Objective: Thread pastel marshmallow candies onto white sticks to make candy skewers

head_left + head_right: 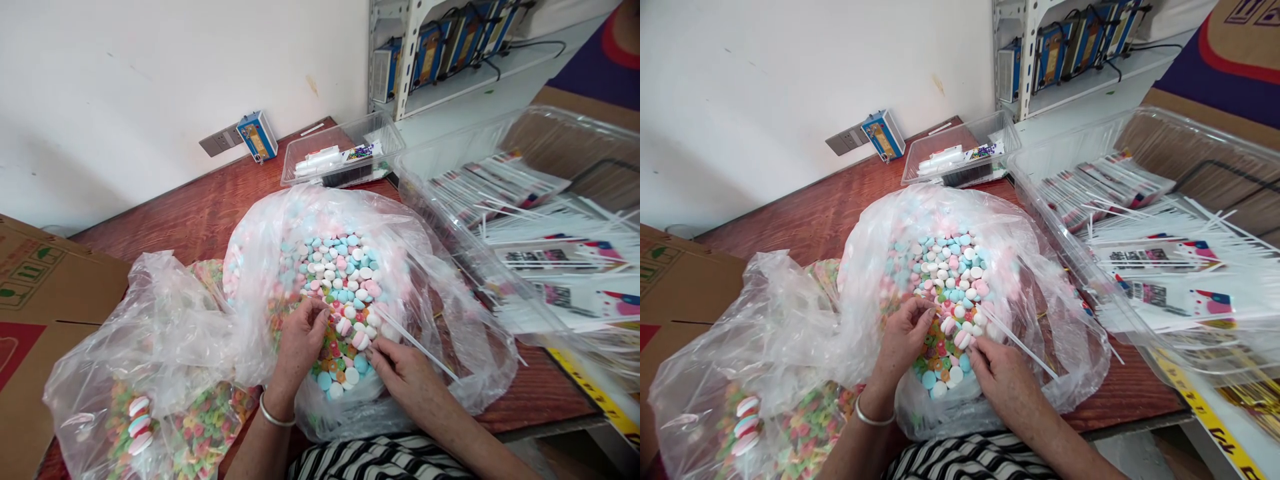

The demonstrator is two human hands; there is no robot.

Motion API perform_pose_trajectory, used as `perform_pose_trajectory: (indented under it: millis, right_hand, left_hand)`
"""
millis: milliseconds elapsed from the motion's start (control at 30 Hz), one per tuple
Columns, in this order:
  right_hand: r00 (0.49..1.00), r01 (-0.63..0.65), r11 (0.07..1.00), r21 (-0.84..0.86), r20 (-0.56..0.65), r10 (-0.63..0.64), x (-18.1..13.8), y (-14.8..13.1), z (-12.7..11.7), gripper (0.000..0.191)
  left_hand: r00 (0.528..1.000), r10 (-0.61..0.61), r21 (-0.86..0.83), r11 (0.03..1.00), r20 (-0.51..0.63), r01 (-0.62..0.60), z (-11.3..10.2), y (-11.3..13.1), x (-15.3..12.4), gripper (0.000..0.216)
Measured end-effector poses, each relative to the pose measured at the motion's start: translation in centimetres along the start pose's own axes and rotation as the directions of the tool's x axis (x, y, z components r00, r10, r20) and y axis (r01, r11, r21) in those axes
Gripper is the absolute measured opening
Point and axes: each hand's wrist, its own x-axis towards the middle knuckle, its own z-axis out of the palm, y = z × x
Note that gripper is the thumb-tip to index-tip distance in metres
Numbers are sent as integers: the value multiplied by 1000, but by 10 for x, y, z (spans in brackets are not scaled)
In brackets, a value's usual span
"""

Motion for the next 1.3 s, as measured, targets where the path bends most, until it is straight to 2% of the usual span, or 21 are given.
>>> perform_pose_trajectory:
  millis: [133,233,300,433,500,733,933,1100,1300]
  right_hand:
    - [1000,-15,1000,5,-8,15,-1,1,-1,33]
    - [1000,-21,999,26,-22,21,-4,-1,-1,34]
    - [999,-10,999,41,-43,12,-5,-3,-1,34]
    - [991,33,999,-18,-126,-35,-8,-5,1,33]
    - [986,60,997,-39,-153,-65,-9,-5,2,32]
    - [984,118,992,-34,-132,-121,-12,-4,7,28]
    - [987,121,991,49,-110,-115,-14,-4,9,27]
    - [987,114,992,46,-120,-108,-14,-3,10,28]
    - [976,166,985,48,-148,-157,-13,-5,10,27]
  left_hand:
    - [995,-93,-251,963,27,97,8,4,-5,14]
    - [990,-142,-348,928,4,134,14,6,-9,16]
    - [990,-132,-318,942,-45,111,18,6,-13,15]
    - [976,-18,-128,992,-218,-11,27,3,-22,11]
    - [969,-8,-110,994,-249,-20,31,2,-26,11]
    - [951,-127,-214,975,-281,67,37,6,-29,14]
    - [957,-92,-192,981,-276,39,36,7,-32,14]
    - [962,-58,-177,984,-267,11,35,8,-34,13]
    - [967,-99,-251,967,-235,38,38,10,-36,14]
